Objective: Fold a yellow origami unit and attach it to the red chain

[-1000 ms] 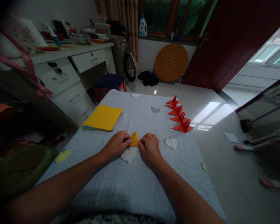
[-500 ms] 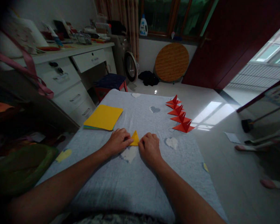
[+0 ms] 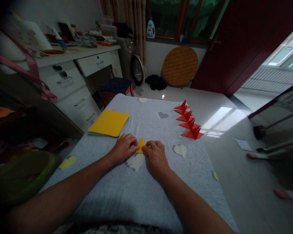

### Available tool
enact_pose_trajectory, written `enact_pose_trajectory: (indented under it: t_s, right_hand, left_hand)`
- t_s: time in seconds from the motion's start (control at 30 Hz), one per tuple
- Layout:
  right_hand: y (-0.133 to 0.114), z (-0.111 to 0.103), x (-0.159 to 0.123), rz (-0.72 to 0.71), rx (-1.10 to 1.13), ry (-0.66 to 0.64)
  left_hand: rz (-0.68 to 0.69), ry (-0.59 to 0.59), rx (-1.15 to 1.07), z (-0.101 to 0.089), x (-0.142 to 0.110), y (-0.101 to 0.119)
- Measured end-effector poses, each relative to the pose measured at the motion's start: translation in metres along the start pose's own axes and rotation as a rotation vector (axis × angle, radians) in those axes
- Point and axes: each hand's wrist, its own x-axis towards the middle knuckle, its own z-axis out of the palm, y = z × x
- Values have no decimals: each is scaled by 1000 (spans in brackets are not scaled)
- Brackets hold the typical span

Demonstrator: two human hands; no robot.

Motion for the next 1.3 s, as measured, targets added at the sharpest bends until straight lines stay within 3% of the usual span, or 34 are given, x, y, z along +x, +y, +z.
enact_pose_trajectory:
  t_s: [0.23,0.4,1.0,1.3]
  right_hand:
    - [-6,-2,-3,-49,-74,-37]
    - [-5,1,-4,-80,-107,-32]
    - [-7,-3,-5,-68,-102,-60]
    - [-8,-3,-4,-59,-100,-66]
  left_hand:
    - [130,106,-81,6,0,-4]
    - [163,74,-34,6,1,-5]
    - [157,21,210,9,1,-9]
    - [137,52,158,10,0,-10]
